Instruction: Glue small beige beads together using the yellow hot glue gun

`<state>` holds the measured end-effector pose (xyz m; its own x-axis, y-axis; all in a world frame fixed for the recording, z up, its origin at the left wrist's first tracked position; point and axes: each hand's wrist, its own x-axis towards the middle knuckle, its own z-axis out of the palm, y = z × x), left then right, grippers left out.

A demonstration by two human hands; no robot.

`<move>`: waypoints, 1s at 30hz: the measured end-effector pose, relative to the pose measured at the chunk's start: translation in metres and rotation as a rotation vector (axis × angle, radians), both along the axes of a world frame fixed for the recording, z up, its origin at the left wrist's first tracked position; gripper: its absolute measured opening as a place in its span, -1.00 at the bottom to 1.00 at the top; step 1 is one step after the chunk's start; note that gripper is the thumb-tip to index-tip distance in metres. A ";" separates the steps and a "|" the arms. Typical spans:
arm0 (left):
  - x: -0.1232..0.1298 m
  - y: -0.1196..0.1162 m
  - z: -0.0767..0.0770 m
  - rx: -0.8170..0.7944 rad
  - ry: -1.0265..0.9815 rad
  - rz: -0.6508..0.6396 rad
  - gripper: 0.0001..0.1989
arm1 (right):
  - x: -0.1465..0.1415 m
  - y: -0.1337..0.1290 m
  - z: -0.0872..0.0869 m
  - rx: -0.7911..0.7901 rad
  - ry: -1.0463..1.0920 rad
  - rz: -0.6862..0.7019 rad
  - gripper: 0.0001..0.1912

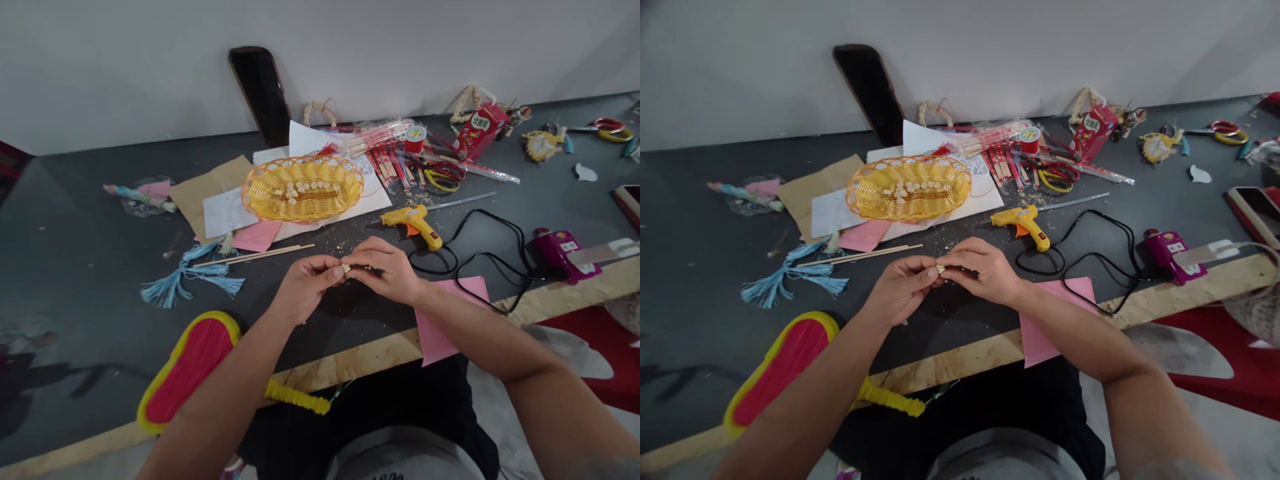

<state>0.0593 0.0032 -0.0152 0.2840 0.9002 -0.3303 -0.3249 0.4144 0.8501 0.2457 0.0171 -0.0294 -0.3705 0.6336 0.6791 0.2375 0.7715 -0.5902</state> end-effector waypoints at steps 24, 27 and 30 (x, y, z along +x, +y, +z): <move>0.000 -0.001 0.001 0.011 0.043 0.015 -0.70 | 0.003 0.002 -0.001 0.044 -0.074 -0.016 -0.83; 0.000 0.000 0.000 0.020 0.052 0.022 -0.70 | 0.002 0.002 -0.001 0.060 -0.089 -0.031 -0.83; -0.001 0.000 0.000 0.021 0.053 0.015 -0.70 | 0.002 0.002 -0.001 0.075 -0.093 -0.027 -0.83</move>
